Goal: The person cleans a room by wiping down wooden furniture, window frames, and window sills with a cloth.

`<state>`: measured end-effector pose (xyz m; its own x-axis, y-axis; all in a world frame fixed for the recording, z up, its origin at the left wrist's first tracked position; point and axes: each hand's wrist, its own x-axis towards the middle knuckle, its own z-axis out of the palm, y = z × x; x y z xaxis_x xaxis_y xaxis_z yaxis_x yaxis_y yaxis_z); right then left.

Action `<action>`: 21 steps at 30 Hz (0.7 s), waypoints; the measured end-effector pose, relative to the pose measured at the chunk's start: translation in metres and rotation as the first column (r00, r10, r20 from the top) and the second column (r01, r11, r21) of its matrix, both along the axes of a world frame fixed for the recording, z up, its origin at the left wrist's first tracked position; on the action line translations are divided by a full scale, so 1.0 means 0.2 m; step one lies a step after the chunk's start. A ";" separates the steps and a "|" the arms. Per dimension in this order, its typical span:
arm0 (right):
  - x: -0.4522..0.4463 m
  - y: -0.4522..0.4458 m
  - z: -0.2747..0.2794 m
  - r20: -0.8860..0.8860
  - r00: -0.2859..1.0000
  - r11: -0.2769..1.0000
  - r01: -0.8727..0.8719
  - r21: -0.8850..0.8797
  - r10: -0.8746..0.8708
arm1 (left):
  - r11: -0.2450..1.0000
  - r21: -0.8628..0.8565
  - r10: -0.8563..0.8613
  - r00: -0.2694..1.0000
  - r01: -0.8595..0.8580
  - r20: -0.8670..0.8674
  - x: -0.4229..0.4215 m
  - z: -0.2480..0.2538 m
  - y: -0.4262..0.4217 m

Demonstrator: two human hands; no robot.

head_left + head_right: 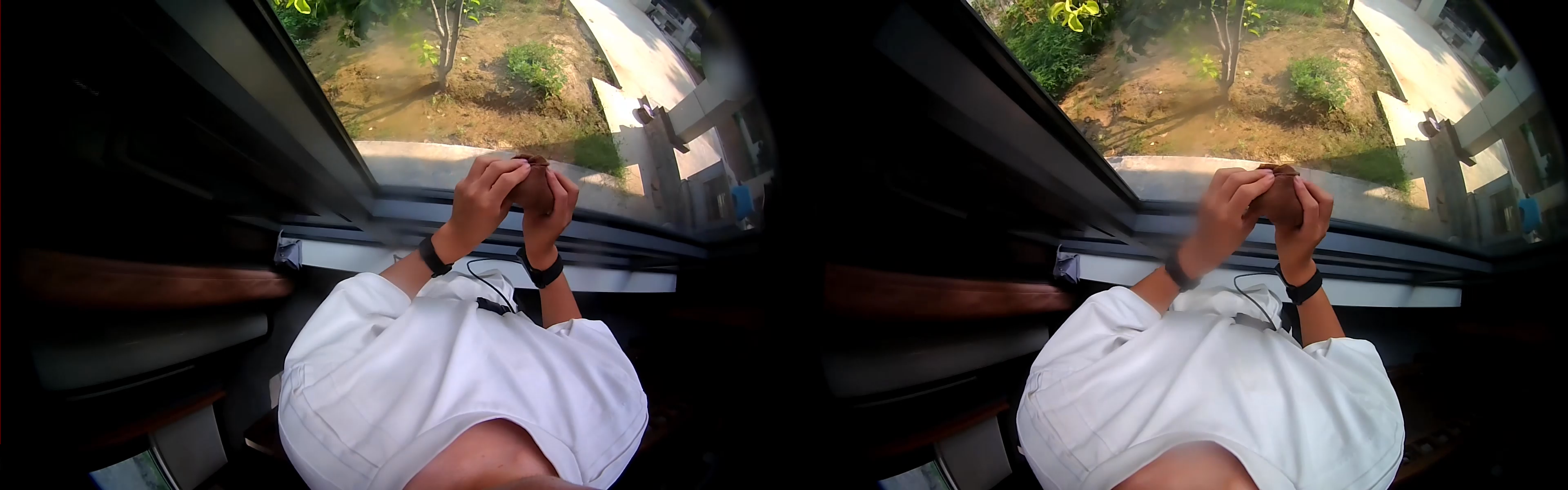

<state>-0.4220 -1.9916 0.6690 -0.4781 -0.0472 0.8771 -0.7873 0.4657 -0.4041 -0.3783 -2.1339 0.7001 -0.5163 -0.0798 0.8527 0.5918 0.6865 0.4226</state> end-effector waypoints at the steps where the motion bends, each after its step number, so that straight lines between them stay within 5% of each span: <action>1: 0.01 0.00 -0.02 0.014 1.000 1.000 -0.004 0.009 0.004 | 1.000 0.009 0.005 1.000 -0.005 0.011 0.00 -0.04 0.00; 12: 0.12 -0.39 -0.06 0.118 0.971 0.975 -0.216 0.061 0.207 | 0.958 0.037 0.280 0.957 -0.283 0.080 0.21 -0.18 -0.34; 21: 0.12 -0.52 0.40 -0.015 0.969 0.969 -0.246 -0.006 0.246 | 0.945 0.106 0.317 0.947 -0.311 -0.053 0.19 0.21 -0.40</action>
<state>-0.3975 -2.0949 0.7484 -0.4402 -0.1551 0.8844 -0.8829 0.2541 -0.3949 -0.3396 -2.2148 0.7421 -0.3925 -0.3107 0.8657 0.3826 0.8007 0.4609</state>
